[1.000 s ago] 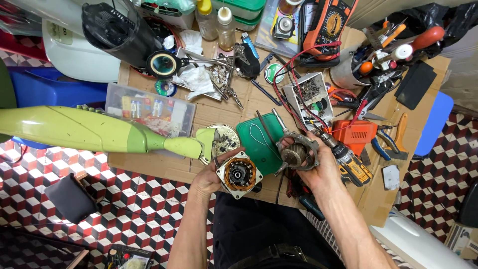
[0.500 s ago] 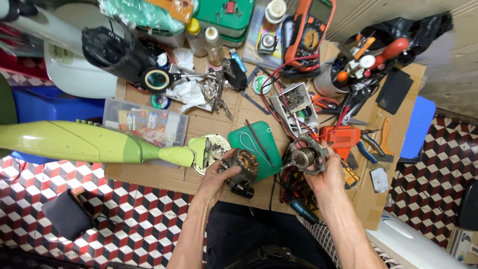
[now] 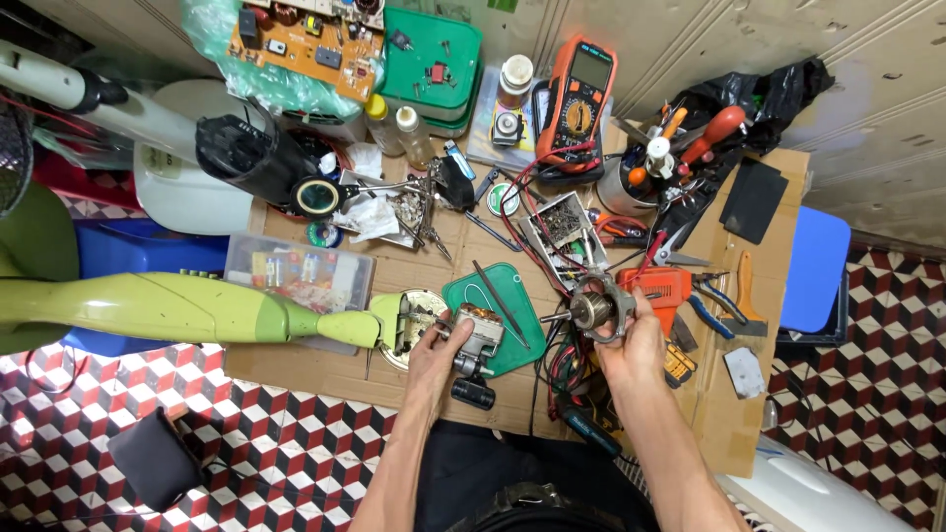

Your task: The person disassembles a small motor or fan assembly on a cluttered workbench, wipes internal parts with a cloth, applies liquid from a bottle, and uses a cordless drill to remove screws. The person then reassembles the housing and rotates the shaft to check movement.

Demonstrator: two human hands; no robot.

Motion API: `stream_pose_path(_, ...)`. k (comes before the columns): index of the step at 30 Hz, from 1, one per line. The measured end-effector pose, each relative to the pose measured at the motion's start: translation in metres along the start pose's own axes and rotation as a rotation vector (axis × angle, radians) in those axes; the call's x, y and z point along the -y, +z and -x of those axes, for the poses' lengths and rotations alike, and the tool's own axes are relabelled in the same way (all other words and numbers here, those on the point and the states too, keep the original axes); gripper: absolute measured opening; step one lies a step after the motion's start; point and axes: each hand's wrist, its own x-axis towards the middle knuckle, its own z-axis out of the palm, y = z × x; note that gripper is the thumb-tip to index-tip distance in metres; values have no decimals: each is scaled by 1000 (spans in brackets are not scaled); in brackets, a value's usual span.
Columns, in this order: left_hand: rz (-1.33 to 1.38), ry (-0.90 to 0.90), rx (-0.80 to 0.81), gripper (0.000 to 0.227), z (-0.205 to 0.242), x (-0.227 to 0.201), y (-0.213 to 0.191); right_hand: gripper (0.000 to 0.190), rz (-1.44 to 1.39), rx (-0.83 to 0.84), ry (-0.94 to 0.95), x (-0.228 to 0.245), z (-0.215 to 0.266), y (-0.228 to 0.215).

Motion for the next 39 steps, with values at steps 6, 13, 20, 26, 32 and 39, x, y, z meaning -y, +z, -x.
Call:
stream_pose_path(6,7,34,69,82,7,9,-3,36,31,6,-24,-3,-4,-5)
stream_pose_path(13,-73,4,60,88,21,23,-31,41,9,33,-1,-4,-2,-5)
stream_pose_path(20,-795,334,-49,35,62,-84,10,38,27,-31,-93,-6,4,4)
stream_pose_path(26,-1006,1003,297,27,-33,-82,53,44,-48,-8,-129,-9,-4,-14)
stream_pose_path(32,-1280,1023,480,32,-86,-70,69,48,-113,8,-126,-13,-6,-31)
stream_pose_path(39,-1426,1128,498,19,-107,-64,71,48,-180,-99,-80,-8,9,-10)
